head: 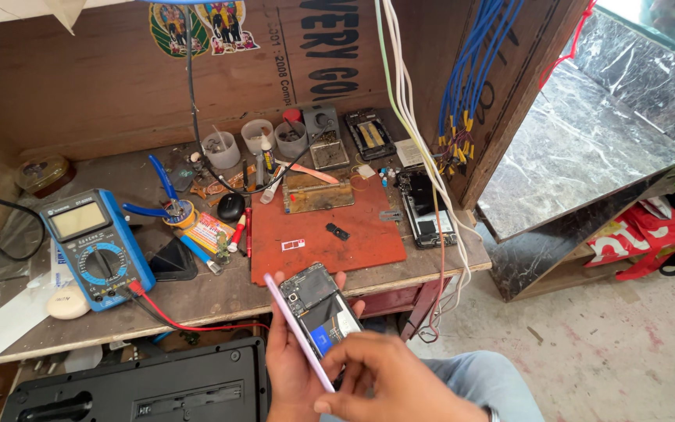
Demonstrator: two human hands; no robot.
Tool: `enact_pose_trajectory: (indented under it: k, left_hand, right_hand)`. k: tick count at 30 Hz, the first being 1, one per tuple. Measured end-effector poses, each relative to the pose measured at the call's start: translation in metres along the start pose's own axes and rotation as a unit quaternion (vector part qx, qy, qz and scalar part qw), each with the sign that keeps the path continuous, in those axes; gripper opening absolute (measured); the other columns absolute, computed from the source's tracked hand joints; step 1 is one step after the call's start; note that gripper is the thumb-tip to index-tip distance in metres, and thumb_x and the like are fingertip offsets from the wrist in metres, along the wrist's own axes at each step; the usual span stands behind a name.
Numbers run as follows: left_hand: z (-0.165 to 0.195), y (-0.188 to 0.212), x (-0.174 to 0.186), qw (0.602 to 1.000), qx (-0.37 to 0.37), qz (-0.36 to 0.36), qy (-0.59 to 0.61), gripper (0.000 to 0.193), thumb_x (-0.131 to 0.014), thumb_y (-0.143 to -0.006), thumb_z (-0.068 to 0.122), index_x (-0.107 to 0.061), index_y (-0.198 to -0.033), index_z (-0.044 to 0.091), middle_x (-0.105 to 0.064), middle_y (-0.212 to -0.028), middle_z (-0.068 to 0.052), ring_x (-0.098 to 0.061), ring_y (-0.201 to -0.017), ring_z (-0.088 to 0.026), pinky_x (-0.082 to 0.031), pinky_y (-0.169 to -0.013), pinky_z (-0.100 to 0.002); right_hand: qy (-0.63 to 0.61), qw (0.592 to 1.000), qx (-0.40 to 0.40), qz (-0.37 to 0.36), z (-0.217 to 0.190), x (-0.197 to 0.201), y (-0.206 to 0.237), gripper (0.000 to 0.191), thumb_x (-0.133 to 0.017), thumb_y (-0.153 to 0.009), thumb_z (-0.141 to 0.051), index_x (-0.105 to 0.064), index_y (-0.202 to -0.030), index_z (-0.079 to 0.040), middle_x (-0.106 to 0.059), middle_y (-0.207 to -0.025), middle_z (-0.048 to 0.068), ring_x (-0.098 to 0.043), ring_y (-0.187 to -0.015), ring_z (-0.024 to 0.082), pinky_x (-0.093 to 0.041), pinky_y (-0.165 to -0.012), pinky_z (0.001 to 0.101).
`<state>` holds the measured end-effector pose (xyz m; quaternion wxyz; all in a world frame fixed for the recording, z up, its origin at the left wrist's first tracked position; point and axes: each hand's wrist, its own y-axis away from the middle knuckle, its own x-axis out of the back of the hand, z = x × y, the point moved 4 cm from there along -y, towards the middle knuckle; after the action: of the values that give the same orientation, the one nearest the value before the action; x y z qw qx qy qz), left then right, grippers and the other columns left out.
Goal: The person picks up a purple smartphone from a cluttered workbench, rotates it to inspect the screen and edges, then removes the back cover to expose the internal battery and components. The person places the back cover on the table and continues to hold the open phone.
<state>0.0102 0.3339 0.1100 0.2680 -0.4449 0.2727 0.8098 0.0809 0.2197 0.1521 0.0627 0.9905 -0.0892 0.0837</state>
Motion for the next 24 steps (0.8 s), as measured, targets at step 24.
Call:
enact_pose_trajectory:
  k: [24]
  left_hand:
    - [-0.109,0.038,0.073,0.943,0.022,-0.313,0.115,0.056,-0.037,-0.112,0.053,-0.027,-0.158,0.024,-0.044,-0.151,-0.023,-0.047,-0.141,-0.047,-0.047,-0.100,-0.064]
  right_hand:
    - [0.242,0.914,0.076,0.317,-0.021,0.142,-0.052,0.024,-0.085,-0.076,-0.021,-0.074,-0.088,-0.003,-0.072,-0.069,0.005,-0.067,-0.060,0.013,-0.054,-0.057,0.0294]
